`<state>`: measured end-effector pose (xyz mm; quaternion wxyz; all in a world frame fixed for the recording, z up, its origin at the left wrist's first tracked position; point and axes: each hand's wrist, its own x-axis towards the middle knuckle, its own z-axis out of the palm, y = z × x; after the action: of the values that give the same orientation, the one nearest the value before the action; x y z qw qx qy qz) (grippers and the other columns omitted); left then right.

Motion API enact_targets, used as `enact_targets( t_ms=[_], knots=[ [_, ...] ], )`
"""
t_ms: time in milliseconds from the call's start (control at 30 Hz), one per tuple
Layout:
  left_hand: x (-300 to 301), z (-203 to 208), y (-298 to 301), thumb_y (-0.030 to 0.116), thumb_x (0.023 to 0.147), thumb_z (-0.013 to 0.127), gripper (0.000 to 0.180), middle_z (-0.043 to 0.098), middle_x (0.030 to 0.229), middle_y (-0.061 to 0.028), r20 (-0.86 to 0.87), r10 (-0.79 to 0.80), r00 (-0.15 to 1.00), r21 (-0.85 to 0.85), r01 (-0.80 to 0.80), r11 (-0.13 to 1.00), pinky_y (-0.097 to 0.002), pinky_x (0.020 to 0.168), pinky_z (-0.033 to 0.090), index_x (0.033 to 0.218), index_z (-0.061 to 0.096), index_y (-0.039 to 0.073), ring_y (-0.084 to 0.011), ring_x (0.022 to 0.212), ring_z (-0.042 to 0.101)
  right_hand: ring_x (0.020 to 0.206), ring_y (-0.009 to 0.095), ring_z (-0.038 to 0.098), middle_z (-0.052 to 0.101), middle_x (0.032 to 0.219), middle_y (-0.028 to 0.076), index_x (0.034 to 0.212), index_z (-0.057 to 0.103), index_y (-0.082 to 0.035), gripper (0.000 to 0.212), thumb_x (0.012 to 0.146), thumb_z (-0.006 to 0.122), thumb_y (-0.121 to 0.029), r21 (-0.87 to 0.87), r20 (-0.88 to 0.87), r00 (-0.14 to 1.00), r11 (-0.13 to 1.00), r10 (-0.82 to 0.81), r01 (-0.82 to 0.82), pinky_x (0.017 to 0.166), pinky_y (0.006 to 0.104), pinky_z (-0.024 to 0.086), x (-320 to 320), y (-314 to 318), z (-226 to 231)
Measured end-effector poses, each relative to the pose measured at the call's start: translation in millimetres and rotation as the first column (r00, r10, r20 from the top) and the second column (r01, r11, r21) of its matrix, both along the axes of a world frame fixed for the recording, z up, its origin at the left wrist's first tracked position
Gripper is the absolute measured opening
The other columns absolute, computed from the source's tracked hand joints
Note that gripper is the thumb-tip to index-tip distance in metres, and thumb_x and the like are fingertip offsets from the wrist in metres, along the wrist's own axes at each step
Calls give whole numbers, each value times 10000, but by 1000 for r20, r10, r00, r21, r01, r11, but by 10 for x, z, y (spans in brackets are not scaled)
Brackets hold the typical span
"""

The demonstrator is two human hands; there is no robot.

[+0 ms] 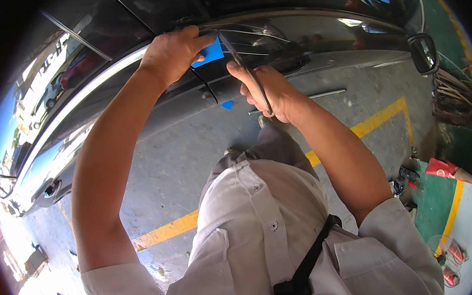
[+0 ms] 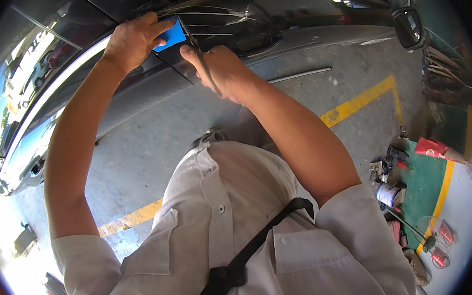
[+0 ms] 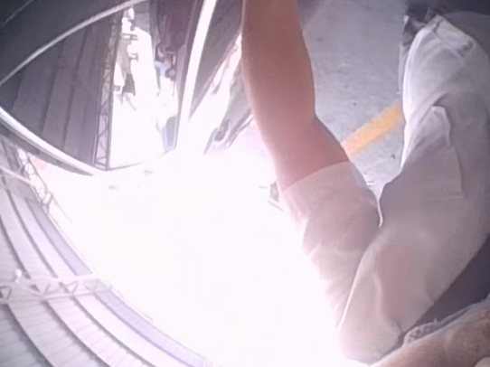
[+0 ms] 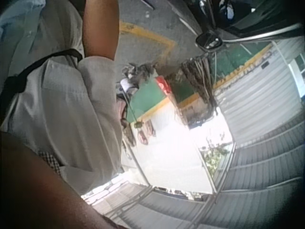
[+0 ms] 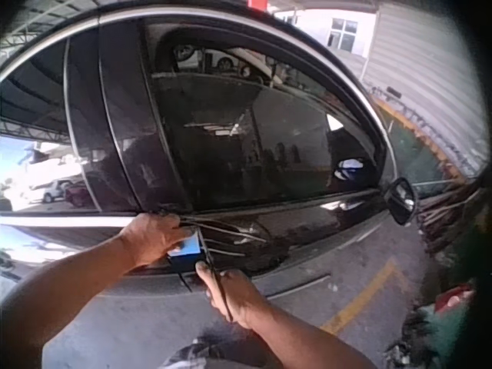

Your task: The person uses shears to trim excess sealant or tape along the rear quarter panel and window trim of a black car. They repeatedly place a blue card against the trim to guide the cuts, then remove small pieces of material. The person briefly walks around the car and picks up a metal rod before returning to the trim area.

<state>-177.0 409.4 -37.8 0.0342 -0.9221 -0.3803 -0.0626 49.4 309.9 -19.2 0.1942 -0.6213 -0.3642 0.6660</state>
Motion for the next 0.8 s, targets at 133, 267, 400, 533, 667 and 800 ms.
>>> enact_targets(
  t_ms=[133, 267, 400, 533, 667, 800],
  knots=[
    [6, 44, 8, 264, 867, 779, 511, 605, 983, -27, -25, 0, 1000, -4, 0, 1000, -390, 745, 590, 1366, 667, 251, -244, 869, 686, 450, 75, 293, 366, 565, -28, 771, 513, -83, 654, 907, 666, -704, -55, -29, 1000, 998, -9, 7, 430, 275, 186, -25, -48, 45],
    [19, 32, -7, 248, 879, 773, 507, 608, 994, -31, -53, 15, 998, 9, -14, 1000, -392, 763, 595, 1374, 662, 251, -245, 885, 690, 448, 77, 294, 368, 567, -26, 771, 511, -80, 648, 921, 653, -694, -63, 33, 999, 997, -39, 41, 437, 277, 181, -53, -153, 18],
    [12, 38, -9, 249, 882, 769, 503, 612, 1008, -30, -32, 3, 999, -8, -3, 1000, -400, 778, 594, 1374, 663, 246, -249, 894, 691, 446, 85, 307, 393, 582, -9, 777, 517, -69, 645, 931, 650, -682, -71, 9, 1000, 997, -25, 25, 432, 285, 190, -38, -171, 5],
    [33, 69, 4, 251, 885, 766, 506, 613, 1016, -32, -64, 21, 998, -26, -23, 999, -406, 789, 592, 1379, 658, 241, -254, 899, 691, 437, 91, 317, 406, 581, 8, 793, 532, -56, 649, 931, 652, -679, -64, 8, 998, 996, -60, 60, 422, 290, 195, -68, -230, -18],
    [44, 85, -15, 290, 916, 732, 467, 636, 1053, -35, -100, 21, 995, -19, -23, 1000, -386, 786, 605, 1373, 649, 244, -253, 959, 716, 434, 91, 309, 399, 580, -7, 804, 541, -48, 644, 941, 646, -668, -82, -19, 999, 996, -43, 42, 417, 283, 181, -11, -341, -117],
    [44, 81, -9, 289, 917, 732, 466, 636, 1051, -34, -116, 22, 993, -7, -23, 1000, -389, 780, 605, 1374, 647, 254, -251, 952, 715, 432, 142, 364, 448, 576, 31, 758, 552, -45, 602, 950, 661, -606, -109, 117, 990, 992, 76, -64, 442, 349, 273, 134, -421, -212]
  ],
)
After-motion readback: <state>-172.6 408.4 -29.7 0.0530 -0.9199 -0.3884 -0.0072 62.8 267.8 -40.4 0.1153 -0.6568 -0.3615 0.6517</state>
